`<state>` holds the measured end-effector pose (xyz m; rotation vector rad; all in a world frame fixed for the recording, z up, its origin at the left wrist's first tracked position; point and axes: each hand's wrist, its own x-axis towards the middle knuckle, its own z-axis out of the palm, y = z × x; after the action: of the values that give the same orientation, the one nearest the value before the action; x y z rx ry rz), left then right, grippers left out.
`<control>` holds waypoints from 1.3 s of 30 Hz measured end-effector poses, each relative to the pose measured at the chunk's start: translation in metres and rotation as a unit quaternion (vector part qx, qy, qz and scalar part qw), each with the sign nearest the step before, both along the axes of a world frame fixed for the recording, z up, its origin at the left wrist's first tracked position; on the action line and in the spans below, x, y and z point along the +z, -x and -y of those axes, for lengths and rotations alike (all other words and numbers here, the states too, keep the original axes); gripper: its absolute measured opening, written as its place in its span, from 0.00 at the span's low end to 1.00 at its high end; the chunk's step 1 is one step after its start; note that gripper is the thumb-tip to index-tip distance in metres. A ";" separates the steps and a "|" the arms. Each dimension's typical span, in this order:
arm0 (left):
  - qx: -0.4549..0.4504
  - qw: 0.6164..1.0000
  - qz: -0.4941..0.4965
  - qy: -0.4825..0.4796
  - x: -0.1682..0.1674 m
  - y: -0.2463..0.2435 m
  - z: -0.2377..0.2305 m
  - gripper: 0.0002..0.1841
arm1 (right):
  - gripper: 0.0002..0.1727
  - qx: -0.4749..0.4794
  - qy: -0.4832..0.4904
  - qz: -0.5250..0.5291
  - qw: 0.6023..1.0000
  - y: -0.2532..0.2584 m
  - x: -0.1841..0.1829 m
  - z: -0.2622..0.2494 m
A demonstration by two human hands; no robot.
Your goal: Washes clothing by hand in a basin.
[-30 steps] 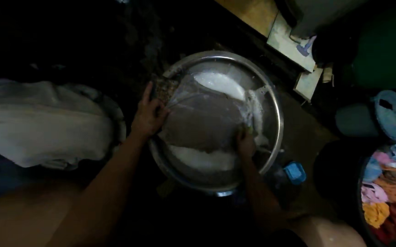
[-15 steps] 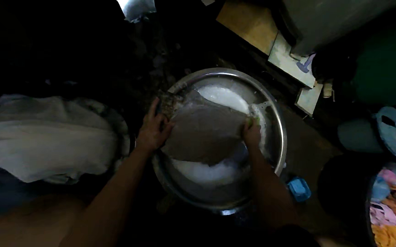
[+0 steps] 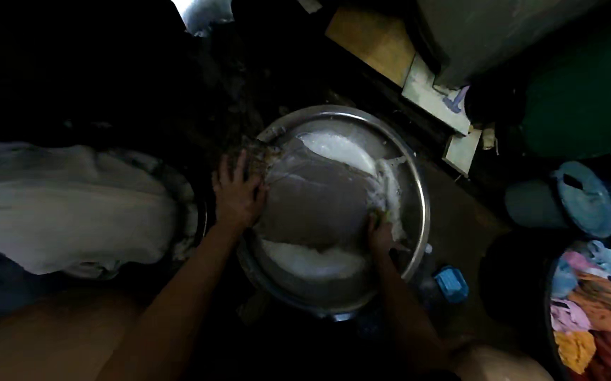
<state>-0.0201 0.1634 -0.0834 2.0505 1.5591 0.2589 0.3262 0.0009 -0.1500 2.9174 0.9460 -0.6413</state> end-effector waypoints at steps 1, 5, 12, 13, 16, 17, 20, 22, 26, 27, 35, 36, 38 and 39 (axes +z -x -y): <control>-0.014 1.000 0.000 -0.001 0.011 -0.005 0.002 0.15 | 0.29 -0.007 -0.003 -0.006 1.000 0.000 0.000 -0.002; -0.063 0.985 0.076 0.144 0.080 -0.038 -0.017 0.15 | 0.33 -0.018 -0.062 -0.105 0.992 -0.008 0.020 -0.010; 0.055 0.930 0.186 0.314 0.045 -0.032 -0.050 0.36 | 0.37 -0.003 0.052 -0.087 0.995 -0.027 0.122 -0.009; 0.027 0.937 0.136 0.320 0.045 -0.028 -0.041 0.41 | 0.37 0.036 0.143 -0.105 0.983 -0.028 0.126 -0.004; -0.066 0.951 -0.035 0.300 0.053 -0.018 -0.020 0.34 | 0.37 0.163 0.343 -0.164 0.910 0.005 0.100 0.014; -0.074 0.949 -0.043 0.304 0.056 -0.015 -0.017 0.28 | 0.37 0.193 0.352 -0.195 0.895 0.026 0.080 0.022; 0.002 0.955 0.085 0.285 0.068 -0.003 -0.021 0.20 | 0.32 0.284 0.286 -0.281 0.871 0.117 0.039 0.029; 0.020 0.979 0.090 0.182 0.064 0.002 -0.024 0.16 | 0.30 0.300 0.205 -0.349 0.864 0.161 0.038 0.021; -0.061 0.994 0.089 -0.032 -0.006 0.034 -0.025 0.17 | 0.26 0.114 -0.066 -0.542 0.830 0.196 0.101 -0.043; -0.062 0.990 0.126 -0.022 -0.017 0.039 -0.023 0.18 | 0.25 0.103 -0.145 -0.544 0.820 0.205 0.116 -0.058; 0.005 0.980 0.194 0.038 -0.018 0.043 -0.015 0.19 | 0.31 0.234 -0.084 -0.170 0.954 0.184 0.062 -0.066; -0.014 0.978 0.206 0.013 -0.028 0.044 -0.019 0.12 | 0.28 0.162 -0.073 -0.134 0.975 0.137 0.039 -0.046; -0.017 0.977 0.210 0.014 -0.031 0.042 -0.014 0.11 | 0.30 0.047 -0.016 -0.055 0.997 0.055 0.009 0.000; -0.016 0.978 0.207 0.016 -0.029 0.040 -0.013 0.11 | 0.32 0.004 0.020 -0.037 0.999 0.031 0.006 0.010</control>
<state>-0.0598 0.1760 -0.1126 1.8480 1.2631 0.6013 0.2954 -0.0086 -0.1440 2.8715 0.9387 -0.7645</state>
